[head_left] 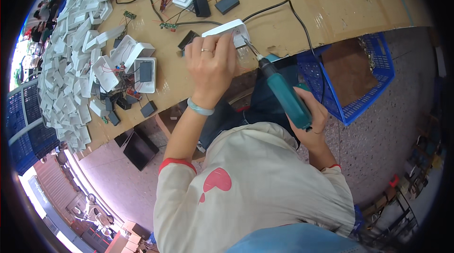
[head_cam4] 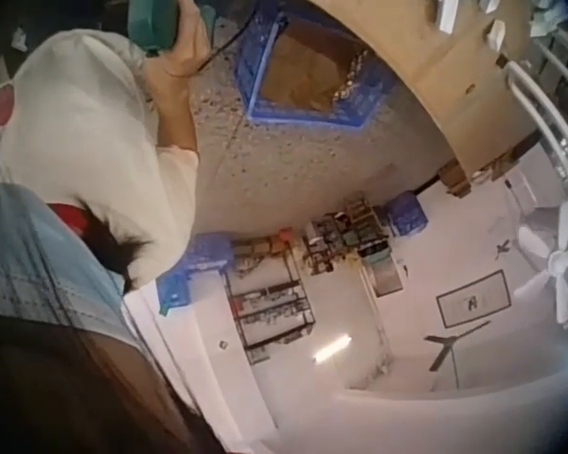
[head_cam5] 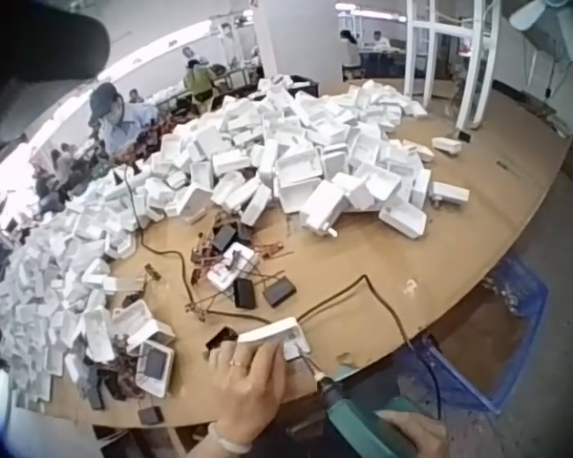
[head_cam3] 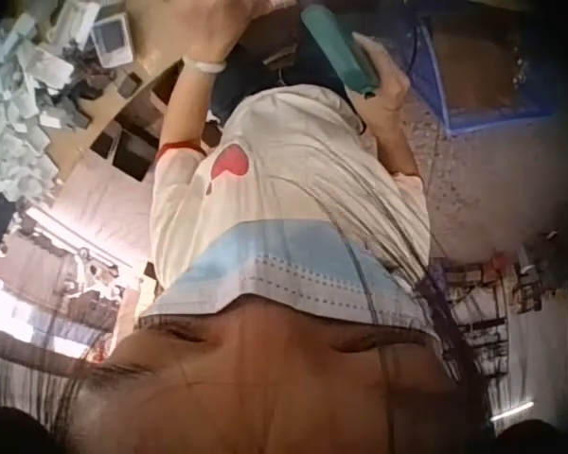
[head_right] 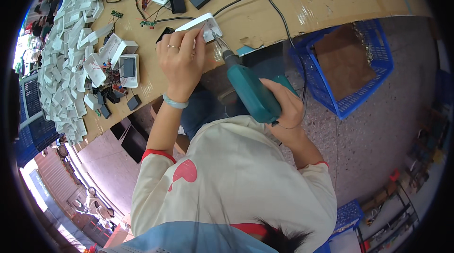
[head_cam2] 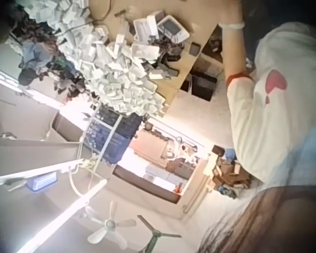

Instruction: Assembling small electronic or plastic components using an electric screwdriver.

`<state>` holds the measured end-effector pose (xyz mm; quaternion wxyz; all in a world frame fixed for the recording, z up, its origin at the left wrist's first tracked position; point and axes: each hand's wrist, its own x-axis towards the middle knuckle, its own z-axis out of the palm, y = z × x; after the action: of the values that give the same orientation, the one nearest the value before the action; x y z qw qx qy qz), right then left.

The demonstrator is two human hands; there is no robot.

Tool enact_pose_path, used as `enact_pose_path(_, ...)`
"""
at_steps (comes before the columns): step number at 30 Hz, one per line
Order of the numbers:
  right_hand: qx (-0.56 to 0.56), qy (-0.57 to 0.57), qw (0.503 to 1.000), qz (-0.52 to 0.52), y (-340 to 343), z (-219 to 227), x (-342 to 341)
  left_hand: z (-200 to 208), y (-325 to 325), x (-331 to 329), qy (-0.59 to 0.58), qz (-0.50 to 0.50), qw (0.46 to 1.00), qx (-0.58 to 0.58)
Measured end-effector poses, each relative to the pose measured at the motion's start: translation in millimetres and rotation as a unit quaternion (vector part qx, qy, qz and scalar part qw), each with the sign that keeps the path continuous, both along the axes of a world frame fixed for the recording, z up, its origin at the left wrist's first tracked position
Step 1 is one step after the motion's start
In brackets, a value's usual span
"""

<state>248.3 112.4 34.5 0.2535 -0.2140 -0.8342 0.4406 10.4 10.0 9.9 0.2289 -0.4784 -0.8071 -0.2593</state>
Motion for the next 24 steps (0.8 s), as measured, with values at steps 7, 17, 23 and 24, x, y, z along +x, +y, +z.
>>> enact_pose_path(7, -0.001, 0.010, 1.000, 0.008, 6, -5, -13, -8, 3, 2, 0.029, 0.028, 0.999, 0.015)
enact_pose_path(17, -0.003, -0.012, 1.000, 0.009, 8, -7, -21, -11, 3, 0, -0.019, 0.027, 0.999, 0.015)
enact_pose_path(23, -0.005, -0.012, 1.000, 0.019, 10, -7, -24, -11, 1, -3, -0.028, 0.031, 0.999, 0.009)
enact_pose_path(24, -0.005, -0.013, 1.000, 0.019, 10, -7, -24, -11, 2, -3, -0.027, 0.033, 0.999, 0.009)
